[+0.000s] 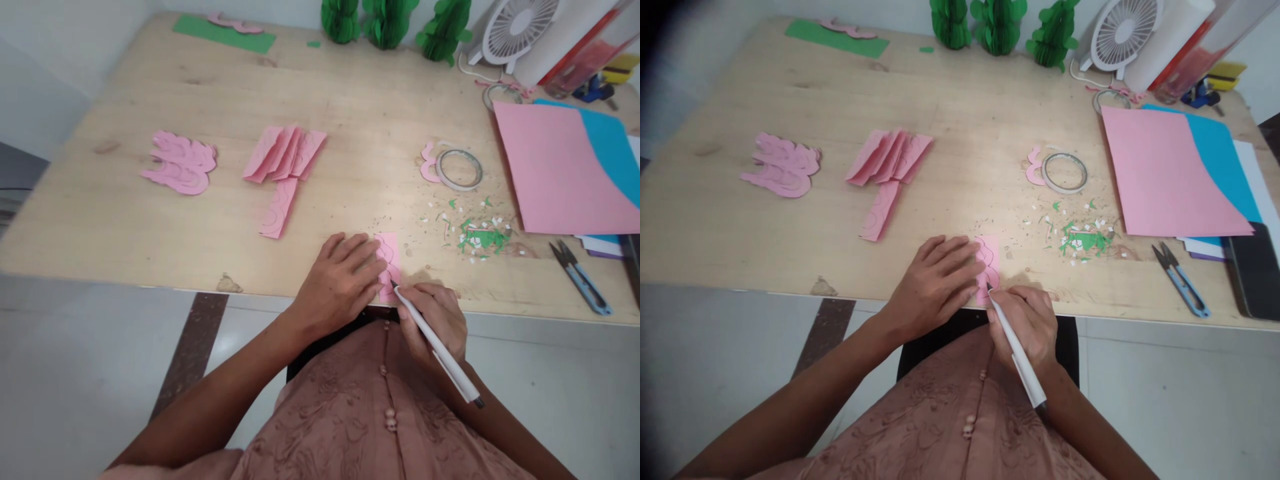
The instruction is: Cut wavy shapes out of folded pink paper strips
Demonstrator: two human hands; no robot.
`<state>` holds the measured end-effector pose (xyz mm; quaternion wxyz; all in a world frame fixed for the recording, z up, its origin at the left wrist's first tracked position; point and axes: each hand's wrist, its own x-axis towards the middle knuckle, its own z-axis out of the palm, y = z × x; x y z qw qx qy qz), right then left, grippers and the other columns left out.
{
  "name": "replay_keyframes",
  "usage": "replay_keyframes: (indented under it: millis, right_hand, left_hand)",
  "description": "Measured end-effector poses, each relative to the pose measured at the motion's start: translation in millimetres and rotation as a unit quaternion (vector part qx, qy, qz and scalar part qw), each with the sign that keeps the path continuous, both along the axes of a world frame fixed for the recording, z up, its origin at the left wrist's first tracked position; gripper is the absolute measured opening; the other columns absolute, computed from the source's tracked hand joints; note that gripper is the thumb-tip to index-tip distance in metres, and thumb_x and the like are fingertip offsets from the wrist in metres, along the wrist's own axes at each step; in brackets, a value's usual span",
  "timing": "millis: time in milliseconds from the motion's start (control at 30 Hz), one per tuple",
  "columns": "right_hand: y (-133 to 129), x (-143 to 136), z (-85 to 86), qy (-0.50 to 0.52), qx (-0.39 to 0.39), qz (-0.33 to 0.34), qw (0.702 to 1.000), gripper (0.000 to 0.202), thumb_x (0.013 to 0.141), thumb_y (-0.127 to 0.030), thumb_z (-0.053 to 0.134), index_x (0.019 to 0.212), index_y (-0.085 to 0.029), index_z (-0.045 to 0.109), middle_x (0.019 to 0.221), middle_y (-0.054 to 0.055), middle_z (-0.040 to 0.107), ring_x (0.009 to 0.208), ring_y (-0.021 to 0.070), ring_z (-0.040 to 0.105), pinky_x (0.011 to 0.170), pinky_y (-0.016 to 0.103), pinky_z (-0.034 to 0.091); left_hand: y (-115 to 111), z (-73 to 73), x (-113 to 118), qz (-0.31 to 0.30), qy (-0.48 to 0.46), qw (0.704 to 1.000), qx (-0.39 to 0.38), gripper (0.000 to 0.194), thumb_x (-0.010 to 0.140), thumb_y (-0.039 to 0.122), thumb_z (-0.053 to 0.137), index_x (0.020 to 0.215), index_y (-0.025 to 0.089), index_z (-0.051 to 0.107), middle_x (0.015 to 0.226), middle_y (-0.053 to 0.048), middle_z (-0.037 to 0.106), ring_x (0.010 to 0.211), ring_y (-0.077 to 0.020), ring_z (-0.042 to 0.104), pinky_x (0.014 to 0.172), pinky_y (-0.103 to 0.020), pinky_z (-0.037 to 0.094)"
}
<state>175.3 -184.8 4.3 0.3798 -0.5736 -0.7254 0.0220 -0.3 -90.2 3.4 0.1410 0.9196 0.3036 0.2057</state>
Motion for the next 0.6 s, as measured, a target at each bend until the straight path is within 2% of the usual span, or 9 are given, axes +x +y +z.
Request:
replay_keyframes:
  millis: [267,467,600]
  right_hand:
    - [0,0,1.3,0.018,-0.013,0.004,1.000,0.025,0.083,-0.011,0.058,0.104,-0.020,0.065,0.083,0.006,0.072,0.081,0.0241,0.065,0.072,0.038,0.048]
    - [0,-2,17.1,0.127,-0.092,-0.012,0.988,0.017,0.084,-0.012,0.056,0.094,-0.021,0.066,0.082,0.005,0.071,0.077,0.0209,0.064,0.070,0.036,0.049]
    - [0,-5,22.3,0.126,-0.108,-0.001,0.986,0.014,0.083,-0.013,0.055,0.089,-0.021,0.065,0.076,0.004,0.070,0.070,0.0193,0.063,0.066,0.035,0.049]
  left_hand:
    - [0,-0.6,0,-0.001,0.006,1.000,0.005,0.027,0.093,0.031,0.050,0.115,0.020,0.062,0.137,-0.009,0.056,0.129,-0.0278,0.047,0.109,-0.050,0.033]
    - [0,-1.6,0,0.002,0.004,1.000,0.006,0.027,0.093,0.031,0.050,0.115,0.020,0.062,0.137,-0.008,0.056,0.129,-0.0274,0.047,0.109,-0.049,0.033]
    - [0,-1.7,0,0.000,0.008,1.000,0.003,0.027,0.093,0.031,0.049,0.115,0.020,0.061,0.138,-0.008,0.056,0.130,-0.0273,0.046,0.110,-0.049,0.032]
